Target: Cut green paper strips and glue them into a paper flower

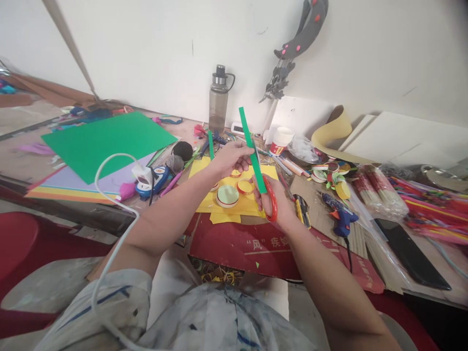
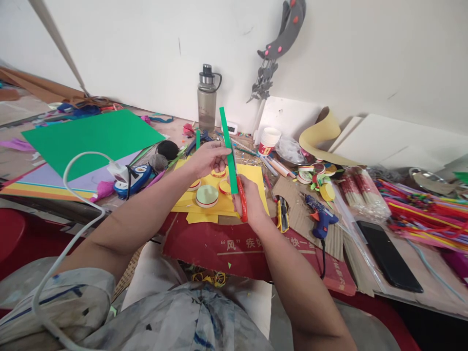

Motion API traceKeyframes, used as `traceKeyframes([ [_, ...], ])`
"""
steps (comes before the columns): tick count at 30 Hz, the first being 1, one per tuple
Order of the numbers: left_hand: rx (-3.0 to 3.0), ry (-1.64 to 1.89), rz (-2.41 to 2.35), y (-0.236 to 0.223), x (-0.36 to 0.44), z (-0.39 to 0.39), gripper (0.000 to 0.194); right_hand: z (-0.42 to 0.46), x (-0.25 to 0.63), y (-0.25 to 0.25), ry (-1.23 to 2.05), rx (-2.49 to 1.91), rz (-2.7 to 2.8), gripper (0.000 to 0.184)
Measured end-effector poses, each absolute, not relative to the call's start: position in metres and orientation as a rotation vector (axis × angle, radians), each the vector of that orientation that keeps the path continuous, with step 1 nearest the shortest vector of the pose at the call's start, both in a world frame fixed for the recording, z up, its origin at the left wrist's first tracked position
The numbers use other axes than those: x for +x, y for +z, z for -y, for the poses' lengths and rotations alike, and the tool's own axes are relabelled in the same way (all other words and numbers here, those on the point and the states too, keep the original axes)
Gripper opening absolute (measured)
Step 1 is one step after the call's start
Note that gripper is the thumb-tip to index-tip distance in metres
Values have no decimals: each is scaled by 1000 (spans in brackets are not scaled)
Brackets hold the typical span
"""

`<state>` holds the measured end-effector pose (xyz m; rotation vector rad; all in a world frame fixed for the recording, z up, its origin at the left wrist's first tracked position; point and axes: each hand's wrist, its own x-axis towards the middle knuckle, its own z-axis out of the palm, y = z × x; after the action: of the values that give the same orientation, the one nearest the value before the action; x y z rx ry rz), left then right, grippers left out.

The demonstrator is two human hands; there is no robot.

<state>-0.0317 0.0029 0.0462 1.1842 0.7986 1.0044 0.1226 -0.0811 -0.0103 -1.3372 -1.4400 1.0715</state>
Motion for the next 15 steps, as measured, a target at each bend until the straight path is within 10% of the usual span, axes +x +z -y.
traceKeyframes([
  [15,1155,1076,-767,42,-31,-7,27,68,136,-36,897,-1330,1626,24],
])
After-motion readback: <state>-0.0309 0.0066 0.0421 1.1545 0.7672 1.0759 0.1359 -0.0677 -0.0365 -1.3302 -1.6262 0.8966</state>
